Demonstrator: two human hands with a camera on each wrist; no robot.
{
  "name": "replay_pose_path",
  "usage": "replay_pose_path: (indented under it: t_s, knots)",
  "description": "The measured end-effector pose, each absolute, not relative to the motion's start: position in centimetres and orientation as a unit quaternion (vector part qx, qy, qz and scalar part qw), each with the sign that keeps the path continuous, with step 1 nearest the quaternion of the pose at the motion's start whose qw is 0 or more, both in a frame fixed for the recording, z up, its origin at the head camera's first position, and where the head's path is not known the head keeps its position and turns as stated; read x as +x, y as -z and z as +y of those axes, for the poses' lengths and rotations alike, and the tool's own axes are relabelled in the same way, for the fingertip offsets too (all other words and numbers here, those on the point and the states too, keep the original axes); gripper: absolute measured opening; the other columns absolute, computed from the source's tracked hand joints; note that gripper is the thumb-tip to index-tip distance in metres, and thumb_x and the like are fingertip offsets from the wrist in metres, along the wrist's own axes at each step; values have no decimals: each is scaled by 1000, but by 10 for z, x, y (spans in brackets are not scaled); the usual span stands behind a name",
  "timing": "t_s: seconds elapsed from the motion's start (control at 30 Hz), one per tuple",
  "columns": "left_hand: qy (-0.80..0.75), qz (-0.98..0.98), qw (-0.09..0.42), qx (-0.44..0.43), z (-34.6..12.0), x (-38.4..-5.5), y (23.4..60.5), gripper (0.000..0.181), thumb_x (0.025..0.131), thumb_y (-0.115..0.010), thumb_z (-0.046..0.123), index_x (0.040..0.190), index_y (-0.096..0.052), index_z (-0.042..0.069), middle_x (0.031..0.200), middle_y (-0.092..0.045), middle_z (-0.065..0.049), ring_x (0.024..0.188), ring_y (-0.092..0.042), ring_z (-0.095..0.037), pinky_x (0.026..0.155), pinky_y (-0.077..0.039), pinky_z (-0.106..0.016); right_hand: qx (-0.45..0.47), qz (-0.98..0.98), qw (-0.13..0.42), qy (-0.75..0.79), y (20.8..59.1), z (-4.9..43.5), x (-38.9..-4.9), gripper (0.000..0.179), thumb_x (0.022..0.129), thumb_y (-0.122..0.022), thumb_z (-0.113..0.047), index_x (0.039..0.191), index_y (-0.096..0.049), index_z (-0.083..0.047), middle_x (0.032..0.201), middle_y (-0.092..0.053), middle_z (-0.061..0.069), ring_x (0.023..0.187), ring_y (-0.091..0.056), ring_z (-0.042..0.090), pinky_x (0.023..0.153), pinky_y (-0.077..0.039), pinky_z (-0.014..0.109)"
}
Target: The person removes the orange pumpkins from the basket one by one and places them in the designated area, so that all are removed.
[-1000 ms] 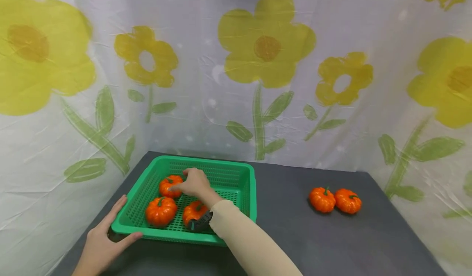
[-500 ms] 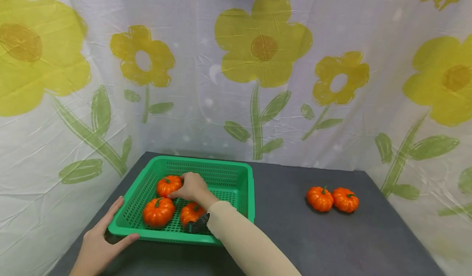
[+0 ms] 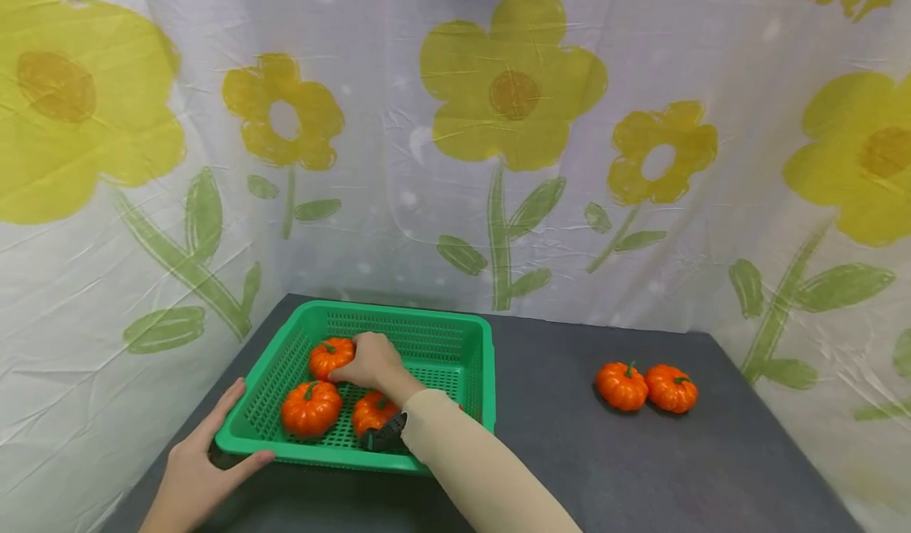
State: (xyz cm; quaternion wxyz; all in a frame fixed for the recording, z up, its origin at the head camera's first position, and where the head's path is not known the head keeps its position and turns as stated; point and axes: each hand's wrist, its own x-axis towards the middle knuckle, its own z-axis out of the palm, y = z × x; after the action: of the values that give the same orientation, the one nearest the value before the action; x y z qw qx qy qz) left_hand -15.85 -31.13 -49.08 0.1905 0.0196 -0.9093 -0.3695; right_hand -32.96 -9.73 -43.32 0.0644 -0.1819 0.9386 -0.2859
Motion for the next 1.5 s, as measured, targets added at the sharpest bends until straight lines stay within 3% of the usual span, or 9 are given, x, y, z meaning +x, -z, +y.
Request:
replay_pose_path:
  t_s: [0.2, 0.5, 0.7, 0.77, 0.93, 1.03, 1.13, 1.27, 1.5]
  knots:
    - [361, -912, 196, 22, -312, -159, 493, 108, 84, -93, 37, 169, -26, 42, 161, -24, 32, 141, -49, -44, 96, -50, -71, -170, 945, 57, 273, 431, -96, -329, 41, 84, -89, -45, 107, -74, -14, 91, -66, -4, 73, -57, 10, 60, -51, 26]
    - [376, -911, 169, 20, -311, -160, 488, 110, 85, -91, 37, 170, -22, 38, 171, -33, -14, 138, -48, -58, 95, -46, -78, -159, 944, 49, 283, 426, -91, -326, 33, 85, -88, -42, 88, -66, -17, 76, -59, -4, 63, -52, 13, 51, -44, 27]
    - [377, -910, 170, 23, -311, -159, 487, 109, 85, -91, 36, 170, -23, 38, 167, -37, -20, 135, -49, -57, 95, -47, -76, -175, 939, 41, 294, 421, -89, -324, 32, 85, -88, -41, 91, -67, -17, 76, -59, -5, 64, -54, 12, 53, -46, 27]
    - [374, -911, 174, 24, -311, -160, 488, 109, 85, -91, 36, 170, -23, 39, 169, -36, -14, 134, -50, -56, 95, -48, -75, -184, 935, 40, 301, 419, -88, -324, 31, 86, -88, -41, 91, -68, -17, 75, -60, -6, 64, -54, 12, 53, -46, 26]
    - [365, -913, 183, 25, -312, -160, 490, 108, 85, -91, 37, 169, -24, 41, 161, -23, 33, 132, -51, -54, 95, -49, -73, -205, 928, 31, 309, 412, -85, -323, 32, 86, -88, -42, 86, -67, -18, 70, -58, -7, 58, -51, 10, 49, -42, 24]
    - [359, -914, 186, 27, -313, -159, 491, 108, 85, -91, 38, 169, -24, 41, 149, -18, 47, 131, -53, -52, 94, -50, -69, -219, 923, 25, 315, 408, -82, -322, 31, 86, -88, -41, 86, -67, -18, 69, -58, -7, 57, -50, 10, 49, -41, 24]
    - [347, -917, 192, 33, -314, -159, 491, 108, 84, -92, 38, 169, -26, 41, 150, -20, 45, 130, -54, -49, 93, -52, -61, -235, 916, 21, 324, 402, -78, -319, 29, 87, -87, -39, 95, -71, -17, 72, -61, -9, 60, -53, 8, 51, -44, 22]
    - [347, -919, 184, 37, -313, -159, 490, 110, 84, -92, 39, 170, -24, 39, 168, -32, 12, 133, -53, -50, 94, -52, -60, -248, 903, 22, 349, 392, -70, -314, 37, 88, -86, -38, 115, -76, -14, 87, -71, -9, 69, -60, 4, 60, -51, 19]
    - [347, -917, 193, 30, -311, -160, 493, 109, 84, -92, 38, 169, -25, 40, 160, -24, 32, 137, -53, -44, 96, -53, -48, -240, 895, 17, 377, 378, -46, -304, 60, 89, -85, -43, 139, -71, -12, 121, -76, 1, 92, -69, 8, 77, -58, 24]
